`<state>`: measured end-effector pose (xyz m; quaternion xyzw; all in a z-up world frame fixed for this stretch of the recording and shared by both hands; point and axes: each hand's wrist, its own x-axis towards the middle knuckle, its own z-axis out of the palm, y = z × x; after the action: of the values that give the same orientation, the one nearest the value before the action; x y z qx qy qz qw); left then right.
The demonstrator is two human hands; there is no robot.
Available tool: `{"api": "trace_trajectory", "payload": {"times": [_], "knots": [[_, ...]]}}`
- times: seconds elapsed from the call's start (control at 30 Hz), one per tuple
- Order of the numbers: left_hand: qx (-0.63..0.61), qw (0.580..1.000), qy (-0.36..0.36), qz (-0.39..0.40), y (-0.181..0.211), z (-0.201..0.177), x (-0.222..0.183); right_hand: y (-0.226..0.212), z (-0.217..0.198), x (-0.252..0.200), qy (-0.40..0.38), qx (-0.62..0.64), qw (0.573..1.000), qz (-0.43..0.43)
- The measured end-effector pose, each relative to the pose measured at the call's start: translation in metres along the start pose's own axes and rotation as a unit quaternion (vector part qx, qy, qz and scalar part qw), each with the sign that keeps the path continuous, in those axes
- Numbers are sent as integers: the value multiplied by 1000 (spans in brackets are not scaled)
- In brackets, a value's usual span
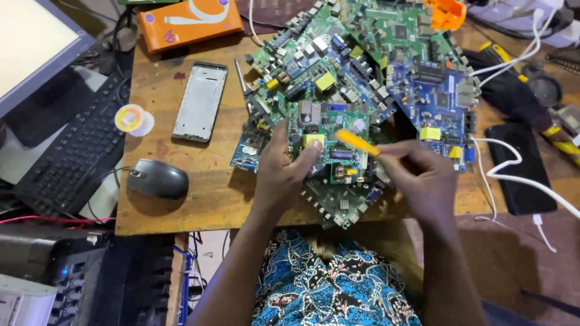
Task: The person is sorting through a pile of electronic circuit boards, picking them up to inspect their components using a yellow plastic tool.
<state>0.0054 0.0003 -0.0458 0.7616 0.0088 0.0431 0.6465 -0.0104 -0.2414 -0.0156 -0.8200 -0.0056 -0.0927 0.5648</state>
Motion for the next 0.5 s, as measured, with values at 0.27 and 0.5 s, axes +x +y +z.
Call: {"api": "trace_trajectory", "payload": {"times": [0.27, 0.5], "knots": [[-17, 1000, -4, 3, 1, 2, -2, -2, -9, -8, 11, -8, 1000, 9], [-28, 1000, 1, 13, 1, -3, -2, 10, -20, -10, 46, -50, 997, -19]]}}
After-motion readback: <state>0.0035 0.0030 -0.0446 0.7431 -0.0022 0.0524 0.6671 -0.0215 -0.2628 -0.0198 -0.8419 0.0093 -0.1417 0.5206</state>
